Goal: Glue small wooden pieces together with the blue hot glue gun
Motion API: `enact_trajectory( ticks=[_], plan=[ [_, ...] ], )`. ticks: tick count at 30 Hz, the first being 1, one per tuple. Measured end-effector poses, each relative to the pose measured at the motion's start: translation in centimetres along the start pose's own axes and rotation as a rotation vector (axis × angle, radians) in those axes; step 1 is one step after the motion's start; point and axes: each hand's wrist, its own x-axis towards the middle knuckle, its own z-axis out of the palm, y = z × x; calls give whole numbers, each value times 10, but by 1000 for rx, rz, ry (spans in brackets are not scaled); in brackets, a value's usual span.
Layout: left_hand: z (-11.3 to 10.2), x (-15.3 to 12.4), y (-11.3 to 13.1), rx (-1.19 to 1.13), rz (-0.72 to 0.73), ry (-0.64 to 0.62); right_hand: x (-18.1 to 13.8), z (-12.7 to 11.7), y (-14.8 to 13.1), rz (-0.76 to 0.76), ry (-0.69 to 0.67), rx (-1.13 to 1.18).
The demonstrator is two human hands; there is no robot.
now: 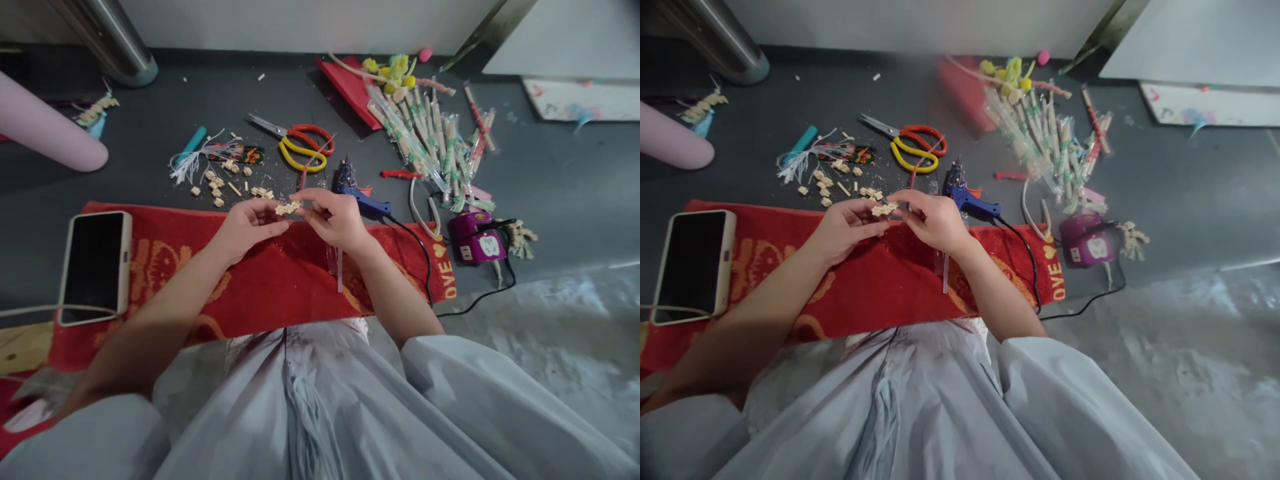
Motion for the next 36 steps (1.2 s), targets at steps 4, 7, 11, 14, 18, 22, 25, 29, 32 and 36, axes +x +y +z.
enact_trajectory(
  ticks=[4,7,11,14,18,22,25,29,32,36],
  plan=[
    [0,0,2,14,-19,-23,-1,1,3,-11,12,-2],
    [0,1,3,-12,-42,-9,-2,3,5,4,2,4],
    [2,1,7,-100,-123,-8,-2,2,6,22,-48,11],
    [3,-1,14,-112,-183,-52,-1,-2,4,-7,-113,71],
    [3,-5,20,-11,-239,-215,1,-10,-2,-29,-223,186],
    [0,-6,22,90,-246,-320,3,-14,-4,-17,-245,230],
    [-2,-6,23,191,-189,-458,3,-13,-1,28,-195,183],
    [-4,-6,23,353,-124,-571,4,-8,5,84,-212,75],
    [-3,-7,20,418,-61,-587,7,-4,2,115,-263,-36],
    [-1,-7,18,481,-12,-581,16,-1,-19,247,-421,-299]
  ],
)
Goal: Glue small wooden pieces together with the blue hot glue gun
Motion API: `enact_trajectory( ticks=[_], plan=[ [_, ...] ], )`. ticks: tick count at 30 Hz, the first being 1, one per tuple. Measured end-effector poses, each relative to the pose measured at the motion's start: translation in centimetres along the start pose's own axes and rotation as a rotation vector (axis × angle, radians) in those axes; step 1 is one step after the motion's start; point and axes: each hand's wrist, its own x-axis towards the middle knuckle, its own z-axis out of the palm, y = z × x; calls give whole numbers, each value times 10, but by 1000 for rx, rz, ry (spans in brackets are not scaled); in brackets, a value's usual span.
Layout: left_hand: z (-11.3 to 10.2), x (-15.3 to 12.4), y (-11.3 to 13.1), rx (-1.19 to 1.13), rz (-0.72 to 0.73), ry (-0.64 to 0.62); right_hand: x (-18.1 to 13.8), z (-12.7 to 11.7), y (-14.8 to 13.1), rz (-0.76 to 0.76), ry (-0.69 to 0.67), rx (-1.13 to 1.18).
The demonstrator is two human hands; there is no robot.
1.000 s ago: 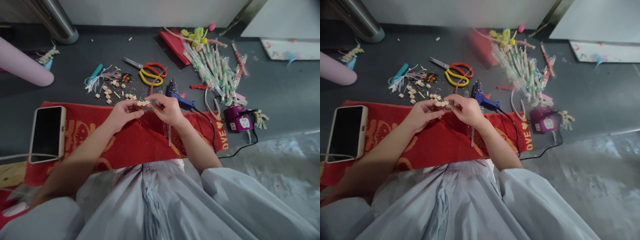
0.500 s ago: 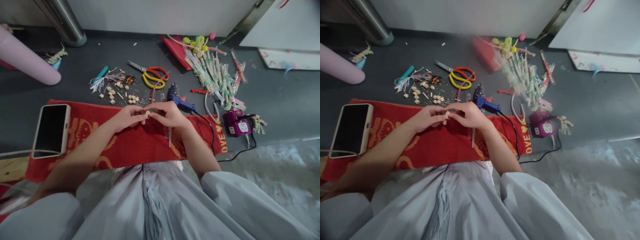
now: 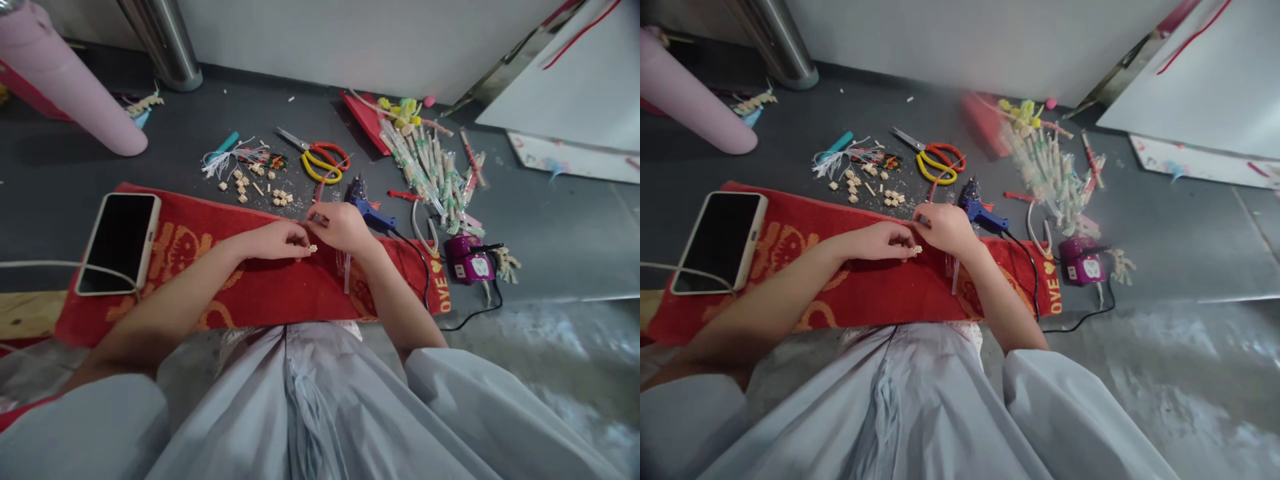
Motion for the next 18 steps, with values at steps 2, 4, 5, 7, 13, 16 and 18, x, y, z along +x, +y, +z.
enact_trajectory(
  ticks=[2,4,5,7,13,16,18],
  plan=[
    [0,0,0,45,-17,-6,4,-4,-13,77,-84,-99],
    [0,0,1,99,-29,-14,10,-5,-22,99,-145,-163],
    [0,1,1,125,-34,-15,14,-5,-26,101,-161,-189],
    [0,1,1,155,-43,-12,25,-3,-28,82,-166,-234],
    [3,3,2,94,-13,-8,51,14,-28,108,-140,-264],
    [4,3,2,81,3,-1,56,21,-28,139,-129,-274],
    [4,4,1,87,9,2,57,22,-28,147,-129,-274]
  ],
)
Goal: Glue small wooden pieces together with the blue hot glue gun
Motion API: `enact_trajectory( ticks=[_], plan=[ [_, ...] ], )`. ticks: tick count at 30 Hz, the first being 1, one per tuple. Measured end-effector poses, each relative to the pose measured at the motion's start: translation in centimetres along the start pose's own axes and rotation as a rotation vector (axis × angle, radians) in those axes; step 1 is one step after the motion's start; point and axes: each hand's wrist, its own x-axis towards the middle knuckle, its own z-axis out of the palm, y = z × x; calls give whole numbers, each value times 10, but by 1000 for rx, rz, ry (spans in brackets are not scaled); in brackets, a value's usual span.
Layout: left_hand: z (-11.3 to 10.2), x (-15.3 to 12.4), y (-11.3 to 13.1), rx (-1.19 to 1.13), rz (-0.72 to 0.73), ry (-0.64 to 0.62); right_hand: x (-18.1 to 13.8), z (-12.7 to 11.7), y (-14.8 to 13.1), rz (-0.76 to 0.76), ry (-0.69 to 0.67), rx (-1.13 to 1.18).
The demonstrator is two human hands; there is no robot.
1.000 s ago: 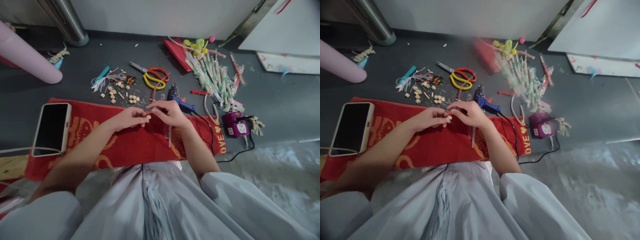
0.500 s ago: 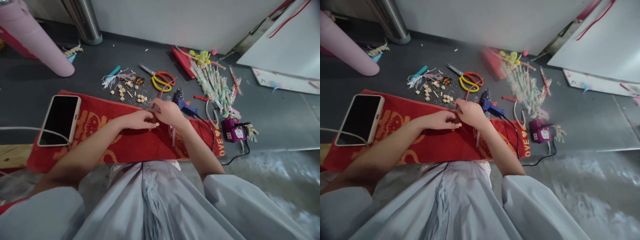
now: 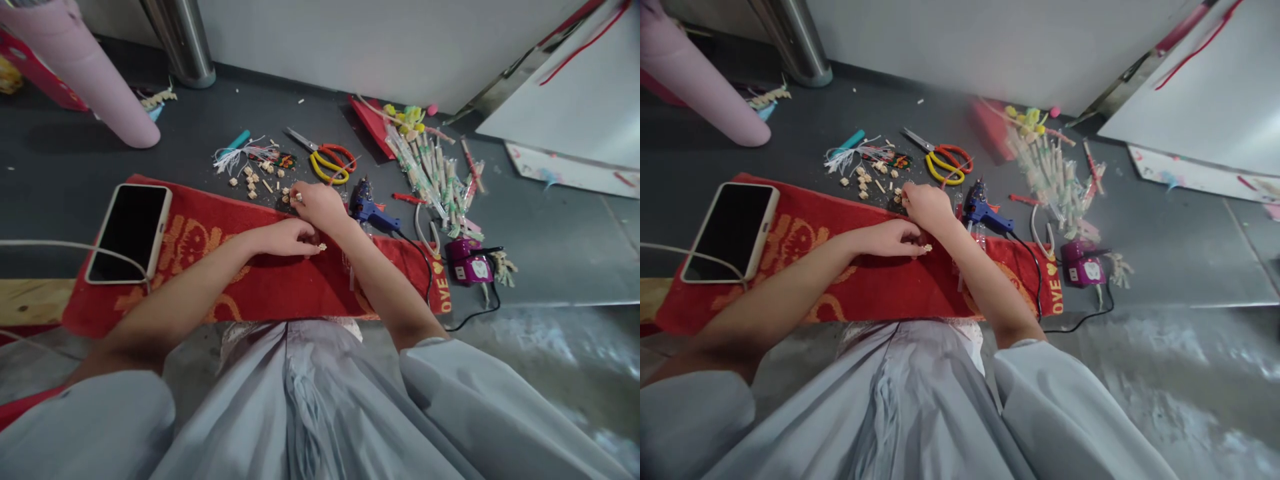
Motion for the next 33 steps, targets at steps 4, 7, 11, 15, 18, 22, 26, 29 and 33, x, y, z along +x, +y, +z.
enact_trajectory(
  ticks=[4,7,11,15,18,22,26,29,33],
  plan=[
    [-1,-1,0,-21,26,-14,-3,-5,5,-2,38,96],
    [-2,-2,2,-24,37,-21,-11,-13,15,-15,143,217],
    [-2,-2,1,-52,31,-19,-30,-20,35,-81,288,379],
    [-2,-1,-3,-95,26,-17,-45,-12,55,-93,284,742],
    [-3,-2,-3,-209,24,21,-48,0,66,-62,263,1045],
    [-1,-3,0,-456,-76,99,-48,6,71,-62,218,1209],
    [-1,0,0,-561,-117,285,-52,2,67,-85,236,1193],
    [-1,3,-1,-593,-105,407,-54,-1,64,-119,284,1111],
    [-3,5,-2,-628,-136,566,-56,-1,61,-157,341,1047]
  ],
)
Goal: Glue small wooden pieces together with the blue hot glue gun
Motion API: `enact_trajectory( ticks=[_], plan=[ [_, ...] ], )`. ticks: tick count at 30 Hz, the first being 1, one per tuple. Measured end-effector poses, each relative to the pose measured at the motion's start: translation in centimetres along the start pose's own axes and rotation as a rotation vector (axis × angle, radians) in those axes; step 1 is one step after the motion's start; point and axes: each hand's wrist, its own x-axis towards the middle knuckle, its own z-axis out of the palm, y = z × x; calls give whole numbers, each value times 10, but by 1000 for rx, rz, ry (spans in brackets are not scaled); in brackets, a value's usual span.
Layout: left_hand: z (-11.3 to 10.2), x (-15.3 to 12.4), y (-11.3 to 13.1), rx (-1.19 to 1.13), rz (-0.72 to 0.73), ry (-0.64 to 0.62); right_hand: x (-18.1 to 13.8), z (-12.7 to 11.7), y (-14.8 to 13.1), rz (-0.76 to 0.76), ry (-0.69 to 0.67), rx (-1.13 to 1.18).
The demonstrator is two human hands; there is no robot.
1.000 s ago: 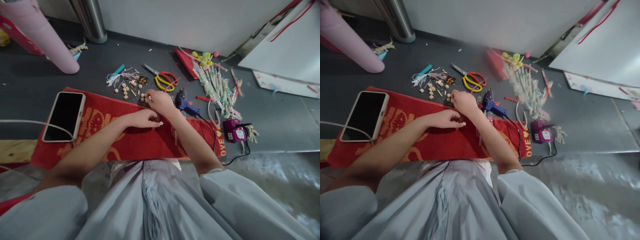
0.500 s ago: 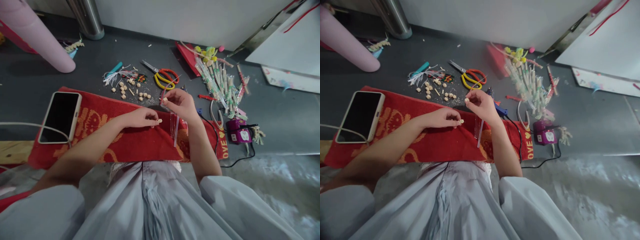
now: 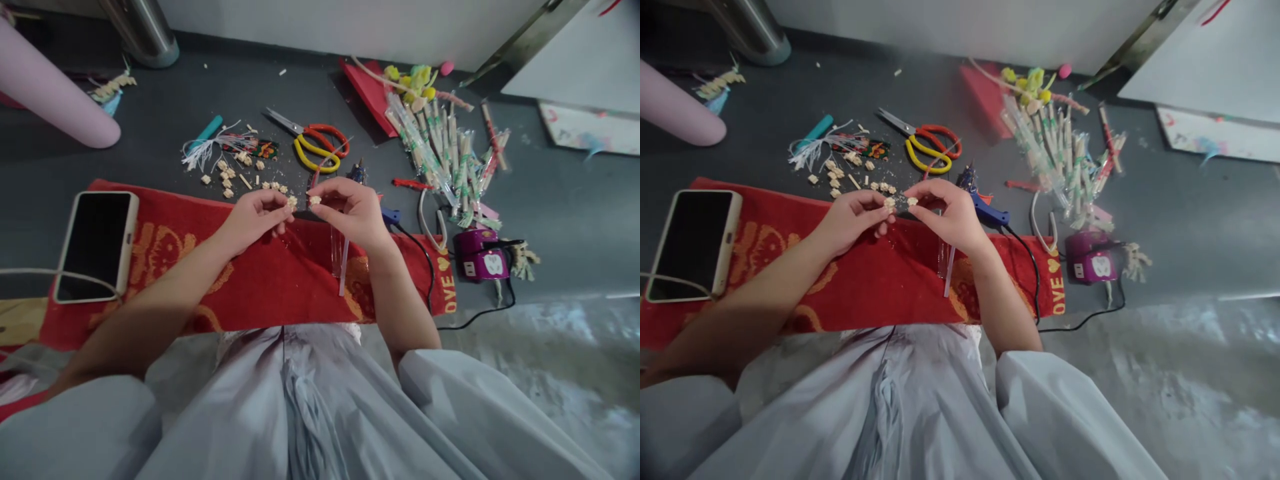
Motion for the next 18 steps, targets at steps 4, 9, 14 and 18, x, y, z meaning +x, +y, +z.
enact_trajectory(
  ticks=[4,9,14,18],
  plan=[
    [1,0,1,-25,-16,45,0,1,-1,49,-27,22],
    [3,-1,0,-41,-28,19,1,1,-3,20,-42,3],
    [3,-2,0,-43,-24,-6,2,-1,-4,-85,-62,-114],
    [4,-2,1,-41,-50,9,2,-1,-1,-80,-78,-191]
  ],
)
